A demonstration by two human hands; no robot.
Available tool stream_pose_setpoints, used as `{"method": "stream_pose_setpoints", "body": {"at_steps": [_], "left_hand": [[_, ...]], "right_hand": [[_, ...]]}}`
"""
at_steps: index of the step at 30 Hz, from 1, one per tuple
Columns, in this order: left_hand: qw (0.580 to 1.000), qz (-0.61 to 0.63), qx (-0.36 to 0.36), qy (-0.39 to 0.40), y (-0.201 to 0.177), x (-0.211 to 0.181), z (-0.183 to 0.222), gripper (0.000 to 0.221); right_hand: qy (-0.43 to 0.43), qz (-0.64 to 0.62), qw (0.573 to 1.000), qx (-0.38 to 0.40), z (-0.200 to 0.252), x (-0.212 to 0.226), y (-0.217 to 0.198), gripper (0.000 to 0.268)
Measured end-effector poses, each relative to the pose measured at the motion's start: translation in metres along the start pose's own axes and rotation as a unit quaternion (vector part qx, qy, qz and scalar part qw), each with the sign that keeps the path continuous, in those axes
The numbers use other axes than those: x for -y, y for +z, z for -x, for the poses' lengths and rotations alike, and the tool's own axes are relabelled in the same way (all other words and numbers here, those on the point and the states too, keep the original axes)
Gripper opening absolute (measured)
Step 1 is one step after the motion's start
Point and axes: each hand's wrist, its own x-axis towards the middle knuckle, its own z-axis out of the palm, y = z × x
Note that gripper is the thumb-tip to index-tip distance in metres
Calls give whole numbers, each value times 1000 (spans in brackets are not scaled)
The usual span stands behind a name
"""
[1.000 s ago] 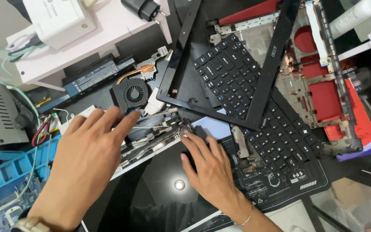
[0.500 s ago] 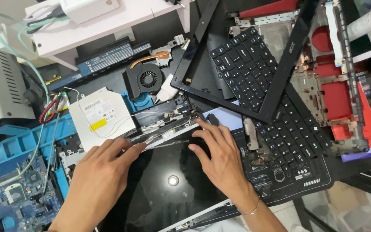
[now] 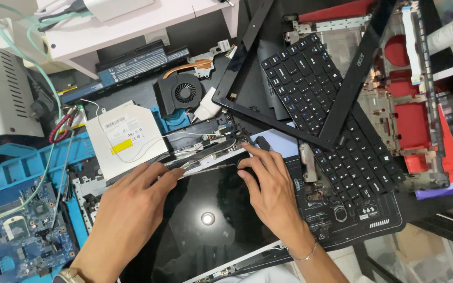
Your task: The person uses a screwdriver to remove screws from the top bezel of a disassembled laptop screen. They then detach the bezel and set it aside, exposing the screen and internal components.
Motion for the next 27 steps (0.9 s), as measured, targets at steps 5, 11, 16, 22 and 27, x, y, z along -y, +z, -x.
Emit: {"method": "stream_pose_setpoints", "body": {"at_steps": [5, 11, 16, 22, 27], "left_hand": [[1000, -15, 6, 4, -3, -1, 2, 45], [999, -30, 9, 22, 2, 1, 1, 48], [999, -27, 13, 15, 6, 0, 0, 49], [1000, -25, 11, 12, 5, -1, 2, 48], [1000, -21, 8, 9, 3, 0, 3, 45]], "right_hand": [[-1, -2, 1000, 1, 2, -1, 0, 9], [-4, -4, 1000, -5, 1, -1, 1, 9], [0, -8, 1000, -5, 1, -1, 1, 9], [8, -13, 1000, -2, 1, -1, 2, 10], [17, -12, 1000, -5, 1, -1, 3, 11]]}}
